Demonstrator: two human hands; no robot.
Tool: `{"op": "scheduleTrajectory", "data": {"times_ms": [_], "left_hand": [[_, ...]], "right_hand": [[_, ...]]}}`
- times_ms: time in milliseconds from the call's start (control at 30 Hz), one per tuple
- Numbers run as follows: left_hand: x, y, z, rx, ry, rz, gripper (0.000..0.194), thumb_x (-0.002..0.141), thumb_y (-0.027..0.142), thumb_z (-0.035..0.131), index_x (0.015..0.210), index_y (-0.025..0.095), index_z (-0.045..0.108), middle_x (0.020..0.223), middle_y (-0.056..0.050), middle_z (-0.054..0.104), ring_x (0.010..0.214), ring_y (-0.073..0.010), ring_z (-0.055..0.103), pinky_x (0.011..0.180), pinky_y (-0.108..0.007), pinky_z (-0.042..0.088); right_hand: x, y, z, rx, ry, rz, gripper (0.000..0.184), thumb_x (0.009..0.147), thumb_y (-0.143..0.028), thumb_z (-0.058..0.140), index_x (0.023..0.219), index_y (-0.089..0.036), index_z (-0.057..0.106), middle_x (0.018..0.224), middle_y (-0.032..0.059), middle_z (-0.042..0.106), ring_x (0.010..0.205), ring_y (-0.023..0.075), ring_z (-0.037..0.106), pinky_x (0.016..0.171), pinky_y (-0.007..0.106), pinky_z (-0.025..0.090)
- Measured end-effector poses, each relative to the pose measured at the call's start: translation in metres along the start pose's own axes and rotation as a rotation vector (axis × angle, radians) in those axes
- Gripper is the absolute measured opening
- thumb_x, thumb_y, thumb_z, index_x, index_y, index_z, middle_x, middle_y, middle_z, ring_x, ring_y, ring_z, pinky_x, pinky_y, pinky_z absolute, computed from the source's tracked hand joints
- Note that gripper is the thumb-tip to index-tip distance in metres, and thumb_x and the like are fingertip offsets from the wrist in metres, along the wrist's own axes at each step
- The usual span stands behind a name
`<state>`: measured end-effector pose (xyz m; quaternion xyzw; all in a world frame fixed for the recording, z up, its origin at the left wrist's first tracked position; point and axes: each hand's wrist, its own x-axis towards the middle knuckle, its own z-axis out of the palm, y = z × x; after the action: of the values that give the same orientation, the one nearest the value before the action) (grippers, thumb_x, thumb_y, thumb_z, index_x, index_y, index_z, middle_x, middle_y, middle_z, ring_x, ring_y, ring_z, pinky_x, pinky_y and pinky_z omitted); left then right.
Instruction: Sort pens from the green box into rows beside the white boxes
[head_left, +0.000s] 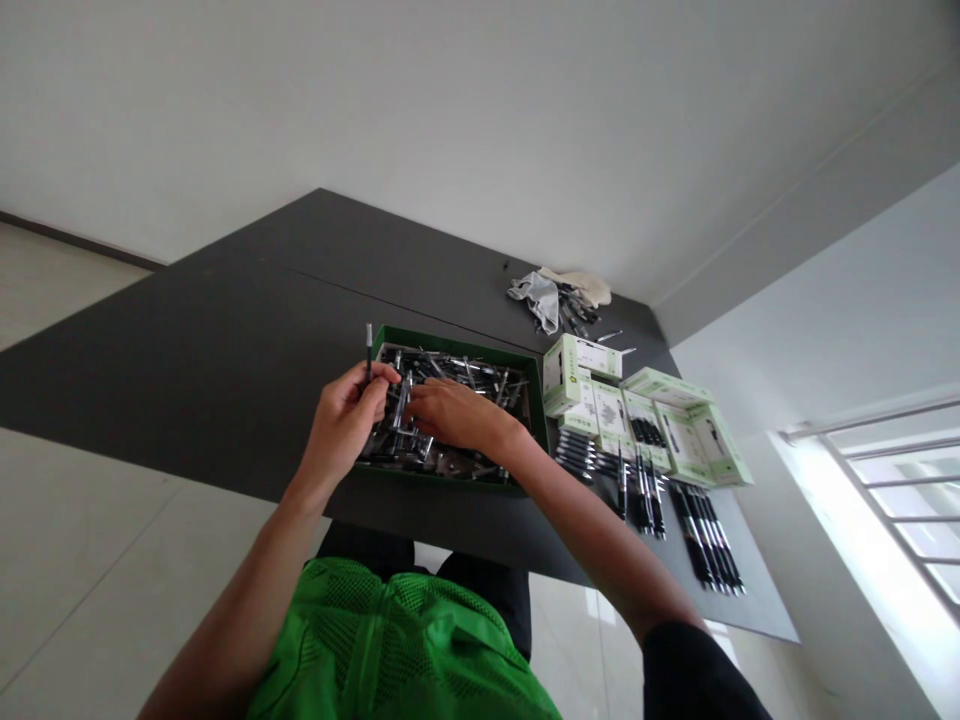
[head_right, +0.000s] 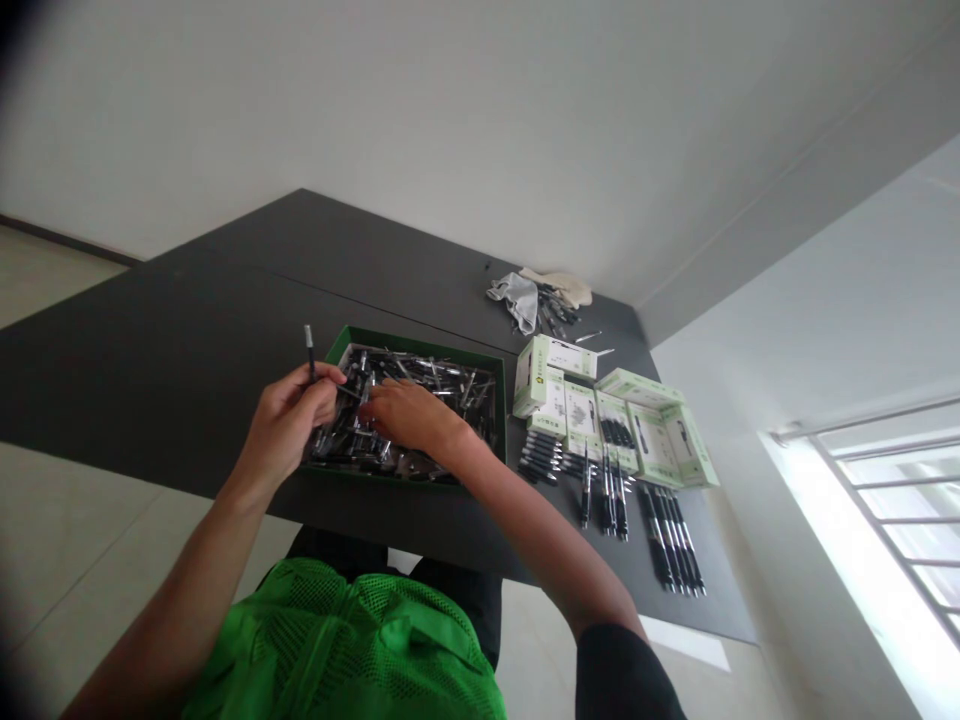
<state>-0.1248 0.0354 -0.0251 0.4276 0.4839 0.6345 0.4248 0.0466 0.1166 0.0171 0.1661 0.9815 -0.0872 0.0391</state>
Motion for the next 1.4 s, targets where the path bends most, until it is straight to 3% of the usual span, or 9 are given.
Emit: {"op": "scheduleTrajectory", "data": {"times_ms": [200, 467, 633, 867, 1067, 1200, 1400], "left_hand": [[-0.002, 0.002, 0.001, -0.031, 0.075, 0.066, 0.009, 0.096, 0.027, 0.063, 0.092, 0.021, 0.068, 0.061, 0.007, 0.031, 0.051, -0.0100, 0.028, 0.048, -0.025, 0.023], [-0.002, 0.000, -0.001, -0.071, 0.081, 0.086, 0.007, 0.095, 0.024, 0.066, 0.090, 0.020, 0.069, 0.060, 0.007, 0.033, 0.051, -0.0090, 0.030, 0.048, -0.024, 0.023], [-0.001, -0.001, 0.000, -0.102, 0.112, 0.107, 0.005, 0.093, 0.021, 0.065, 0.089, 0.020, 0.069, 0.059, 0.008, 0.033, 0.050, -0.0086, 0.030, 0.048, -0.023, 0.025], [-0.001, 0.001, 0.001, -0.126, 0.106, 0.117, 0.006, 0.093, 0.019, 0.065, 0.088, 0.020, 0.068, 0.059, 0.008, 0.034, 0.050, -0.0086, 0.030, 0.047, -0.021, 0.026], [-0.002, -0.002, -0.001, -0.115, 0.089, 0.099, 0.009, 0.095, 0.018, 0.063, 0.089, 0.020, 0.070, 0.059, 0.008, 0.034, 0.050, -0.0083, 0.030, 0.047, -0.021, 0.026], [-0.002, -0.002, -0.002, -0.097, 0.092, 0.105, 0.009, 0.094, 0.017, 0.064, 0.090, 0.020, 0.070, 0.059, 0.007, 0.034, 0.050, -0.0089, 0.030, 0.047, -0.021, 0.026], [-0.002, -0.002, -0.001, -0.110, 0.083, 0.117, 0.010, 0.095, 0.017, 0.064, 0.089, 0.020, 0.071, 0.059, 0.007, 0.033, 0.051, -0.0088, 0.030, 0.047, -0.022, 0.025]], "right_hand": [[0.008, -0.005, 0.011, -0.138, 0.045, -0.074, 0.031, 0.108, -0.012, 0.054, 0.128, -0.022, 0.076, 0.136, 0.0087, 0.073, 0.119, 0.0260, 0.062, 0.097, 0.039, 0.046], [0.002, -0.006, 0.007, -0.180, -0.101, -0.008, 0.022, 0.105, -0.019, 0.060, 0.105, -0.016, 0.082, 0.109, 0.0112, 0.079, 0.109, 0.0291, 0.064, 0.096, 0.042, 0.042], [0.015, -0.011, 0.008, -0.153, -0.001, -0.084, 0.025, 0.108, -0.016, 0.056, 0.122, -0.019, 0.077, 0.124, 0.0109, 0.074, 0.117, 0.0270, 0.062, 0.096, 0.040, 0.043], [0.047, -0.008, 0.022, -0.201, -0.041, -0.189, 0.027, 0.110, -0.013, 0.050, 0.111, -0.019, 0.077, 0.123, 0.0084, 0.076, 0.123, 0.0265, 0.061, 0.096, 0.039, 0.045], [0.039, -0.005, 0.024, -0.191, -0.021, -0.165, 0.019, 0.109, -0.023, 0.059, 0.117, -0.019, 0.075, 0.130, 0.0101, 0.073, 0.121, 0.0278, 0.062, 0.096, 0.040, 0.046], [0.036, -0.004, 0.029, -0.167, -0.032, -0.146, 0.020, 0.108, -0.024, 0.060, 0.120, -0.017, 0.074, 0.123, 0.0120, 0.075, 0.118, 0.0291, 0.064, 0.096, 0.042, 0.045], [0.038, -0.008, 0.038, -0.169, 0.036, -0.148, 0.024, 0.108, -0.030, 0.062, 0.124, -0.017, 0.072, 0.130, 0.0146, 0.072, 0.119, 0.0294, 0.063, 0.097, 0.042, 0.045]]}}
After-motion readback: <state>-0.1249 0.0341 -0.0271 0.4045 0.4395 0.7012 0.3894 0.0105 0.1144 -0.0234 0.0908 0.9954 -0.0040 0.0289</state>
